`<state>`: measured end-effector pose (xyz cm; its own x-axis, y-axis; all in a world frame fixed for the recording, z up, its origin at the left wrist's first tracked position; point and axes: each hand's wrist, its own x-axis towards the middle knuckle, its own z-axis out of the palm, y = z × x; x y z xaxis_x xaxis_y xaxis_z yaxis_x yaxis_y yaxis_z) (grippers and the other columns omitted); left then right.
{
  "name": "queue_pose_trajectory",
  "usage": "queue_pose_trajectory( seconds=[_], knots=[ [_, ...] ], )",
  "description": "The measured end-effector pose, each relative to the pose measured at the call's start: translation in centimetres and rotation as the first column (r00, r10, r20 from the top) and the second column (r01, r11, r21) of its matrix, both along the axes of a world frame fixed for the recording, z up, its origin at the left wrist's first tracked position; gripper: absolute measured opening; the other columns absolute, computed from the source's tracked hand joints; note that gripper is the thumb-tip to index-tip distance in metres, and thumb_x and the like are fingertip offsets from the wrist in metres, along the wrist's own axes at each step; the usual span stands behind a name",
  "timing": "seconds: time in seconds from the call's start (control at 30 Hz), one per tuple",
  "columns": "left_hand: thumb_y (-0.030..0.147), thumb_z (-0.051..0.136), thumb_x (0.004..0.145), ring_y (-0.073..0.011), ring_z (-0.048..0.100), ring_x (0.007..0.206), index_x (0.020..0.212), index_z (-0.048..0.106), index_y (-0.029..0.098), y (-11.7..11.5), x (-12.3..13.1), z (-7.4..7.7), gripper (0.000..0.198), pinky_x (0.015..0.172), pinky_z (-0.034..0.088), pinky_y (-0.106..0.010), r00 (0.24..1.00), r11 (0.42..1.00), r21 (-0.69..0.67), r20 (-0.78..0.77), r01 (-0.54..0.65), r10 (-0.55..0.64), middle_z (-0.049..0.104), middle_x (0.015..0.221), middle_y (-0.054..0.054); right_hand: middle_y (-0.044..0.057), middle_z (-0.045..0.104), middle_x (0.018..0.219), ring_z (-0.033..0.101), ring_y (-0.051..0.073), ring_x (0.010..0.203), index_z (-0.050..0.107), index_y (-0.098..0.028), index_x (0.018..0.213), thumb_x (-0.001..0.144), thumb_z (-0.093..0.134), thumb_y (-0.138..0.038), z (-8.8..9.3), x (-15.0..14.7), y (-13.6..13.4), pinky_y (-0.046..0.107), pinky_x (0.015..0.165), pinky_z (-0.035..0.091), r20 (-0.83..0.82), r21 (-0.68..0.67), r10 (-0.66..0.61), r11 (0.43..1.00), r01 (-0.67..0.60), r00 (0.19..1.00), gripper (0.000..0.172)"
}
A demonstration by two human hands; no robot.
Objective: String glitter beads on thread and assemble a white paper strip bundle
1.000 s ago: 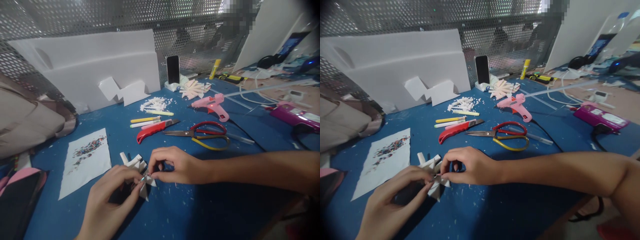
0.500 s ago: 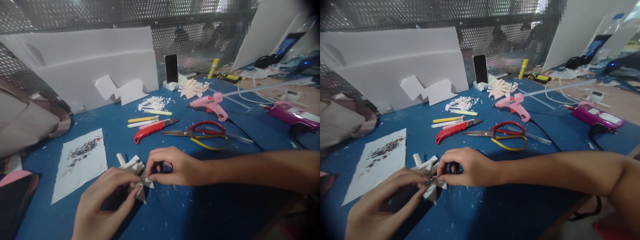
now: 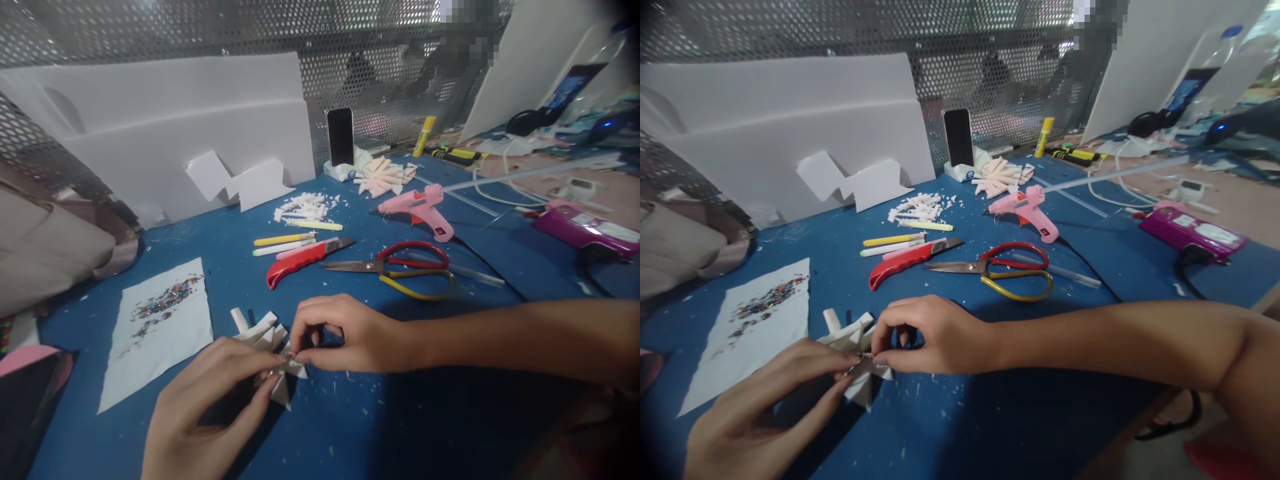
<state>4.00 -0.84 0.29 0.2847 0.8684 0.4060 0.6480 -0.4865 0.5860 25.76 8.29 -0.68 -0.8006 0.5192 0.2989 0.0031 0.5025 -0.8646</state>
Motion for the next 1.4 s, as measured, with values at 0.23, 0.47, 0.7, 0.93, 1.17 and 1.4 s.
queue_pose_trajectory(
  seconds=[0.23,0.47,0.7,0.93,1.17,1.4],
  knots=[
    [0.013,0.065,0.086,-0.0139,0.07,0.084,0.102,0.067,0.029,-0.02,-0.21,-0.04,0.023,0.071,0.056,-0.024,1.0,1.0,0.006,-0.02,0.001,0.0,0.072,0.09,0.002,0.002,0.064,0.087,0.055,0.01,0.075,0.066,-0.014,0.089,0.086,0.065,-0.014,0.02,-0.07,-0.03,0.022,0.07,0.047,-0.001,0.005,-0.009,1.0,0.009,1.0,0.003],
    [0.015,0.066,0.086,-0.0124,0.069,0.082,0.099,0.066,0.028,-0.05,-0.12,-0.15,0.018,0.07,0.055,-0.022,0.999,1.0,0.002,-0.034,-0.028,0.028,0.071,0.09,0.002,0.002,0.064,0.086,0.055,0.009,0.073,0.067,-0.013,0.088,0.086,0.066,-0.013,0.2,0.0,-0.16,0.021,0.069,0.047,0.009,-0.005,-0.02,1.0,0.02,1.0,0.002],
    [0.016,0.063,0.087,-0.0137,0.069,0.078,0.095,0.063,0.028,0.05,0.0,0.08,0.015,0.065,0.055,-0.023,0.999,0.999,-0.002,-0.013,-0.037,0.036,0.07,0.085,0.003,0.002,0.064,0.086,0.055,0.01,0.073,0.067,-0.013,0.088,0.085,0.066,-0.013,0.37,-0.06,-0.06,0.022,0.068,0.047,0.011,-0.026,-0.019,0.999,0.02,1.0,0.003],
    [0.019,0.064,0.085,-0.0148,0.07,0.071,0.098,0.063,0.029,0.11,0.13,-0.18,0.017,0.053,0.051,-0.022,0.993,0.994,-0.055,0.06,-0.099,0.103,0.072,0.081,0.003,0.001,0.063,0.083,0.053,0.009,0.071,0.068,-0.014,0.086,0.084,0.068,-0.013,0.54,-0.2,0.03,0.021,0.067,0.046,0.027,-0.048,-0.026,0.998,0.028,0.999,0.002],
    [0.018,0.062,0.085,-0.0122,0.069,0.071,0.105,0.066,0.035,0.27,0.46,-0.13,0.027,0.056,0.051,-0.02,0.99,0.993,-0.016,0.071,-0.119,0.12,0.072,0.081,0.006,0.0,0.064,0.084,0.054,0.009,0.073,0.068,-0.015,0.085,0.083,0.07,-0.015,0.59,-0.22,0.01,0.021,0.071,0.046,0.076,-0.123,-0.024,0.992,0.033,0.997,0.003],
    [0.02,0.065,0.084,-0.014,0.07,0.07,0.1,0.07,0.034,0.2,0.37,-0.27,0.022,0.055,0.053,-0.021,0.988,0.991,-0.026,0.084,-0.129,0.131,0.075,0.083,0.005,0.0,0.066,0.085,0.056,0.01,0.075,0.069,-0.017,0.085,0.082,0.07,-0.016,0.79,-0.35,0.08,0.021,0.07,0.045,0.127,-0.146,-0.036,0.988,0.054,0.991,0.003]
  ],
)
